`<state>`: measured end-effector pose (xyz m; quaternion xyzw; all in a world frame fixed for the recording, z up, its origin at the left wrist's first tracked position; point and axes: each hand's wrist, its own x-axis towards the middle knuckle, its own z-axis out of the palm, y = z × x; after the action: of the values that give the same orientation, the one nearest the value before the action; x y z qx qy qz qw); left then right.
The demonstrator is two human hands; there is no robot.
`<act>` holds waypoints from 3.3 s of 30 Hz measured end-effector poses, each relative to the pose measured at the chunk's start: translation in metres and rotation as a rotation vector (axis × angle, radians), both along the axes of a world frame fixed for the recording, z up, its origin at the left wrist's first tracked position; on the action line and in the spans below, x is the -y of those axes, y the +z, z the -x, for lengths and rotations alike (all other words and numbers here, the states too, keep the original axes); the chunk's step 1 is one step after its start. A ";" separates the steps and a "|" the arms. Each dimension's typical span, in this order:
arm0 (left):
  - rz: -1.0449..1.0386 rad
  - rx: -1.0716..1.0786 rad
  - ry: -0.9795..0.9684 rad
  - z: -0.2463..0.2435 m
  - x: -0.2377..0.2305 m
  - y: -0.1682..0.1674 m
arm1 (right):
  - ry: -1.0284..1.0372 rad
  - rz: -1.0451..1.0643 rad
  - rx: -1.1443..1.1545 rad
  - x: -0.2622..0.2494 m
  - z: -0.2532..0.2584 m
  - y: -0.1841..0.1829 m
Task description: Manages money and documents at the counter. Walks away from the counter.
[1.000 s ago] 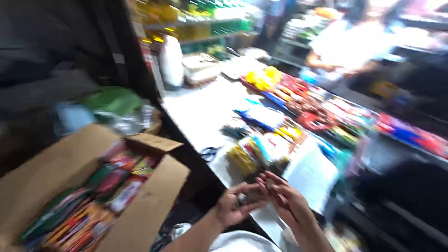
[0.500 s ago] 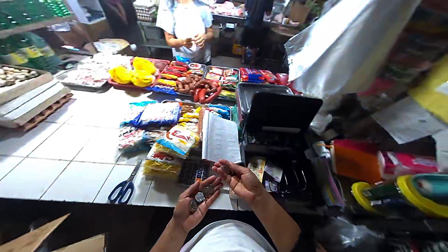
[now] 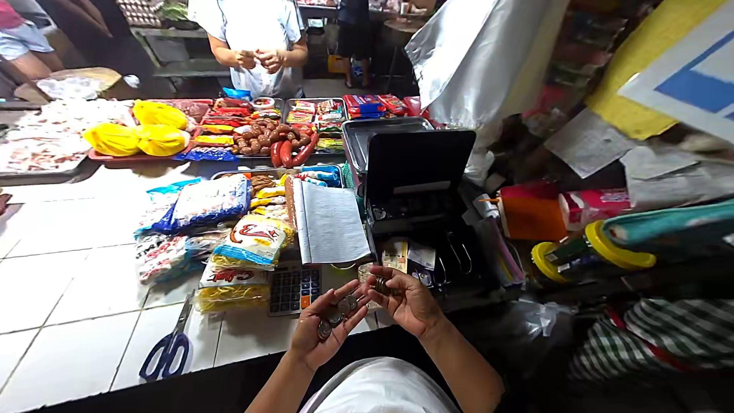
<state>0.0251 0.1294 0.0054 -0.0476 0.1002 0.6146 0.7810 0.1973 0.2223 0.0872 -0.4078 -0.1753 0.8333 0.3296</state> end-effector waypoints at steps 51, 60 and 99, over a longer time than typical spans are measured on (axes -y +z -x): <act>0.054 -0.032 -0.046 0.001 -0.007 -0.042 | -0.414 -0.025 -0.244 -0.029 -0.083 -0.007; -0.071 -0.189 -0.169 -0.003 -0.014 -0.040 | -0.720 0.107 0.605 0.048 -0.291 -0.156; -0.160 0.179 0.094 0.014 0.025 -0.021 | -0.182 0.005 -0.212 -0.031 -0.061 -0.012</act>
<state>0.0113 0.1047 -0.0154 -0.0442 -0.0215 0.6499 0.7584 0.2580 0.2537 0.0749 -0.3326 -0.1000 0.8387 0.4194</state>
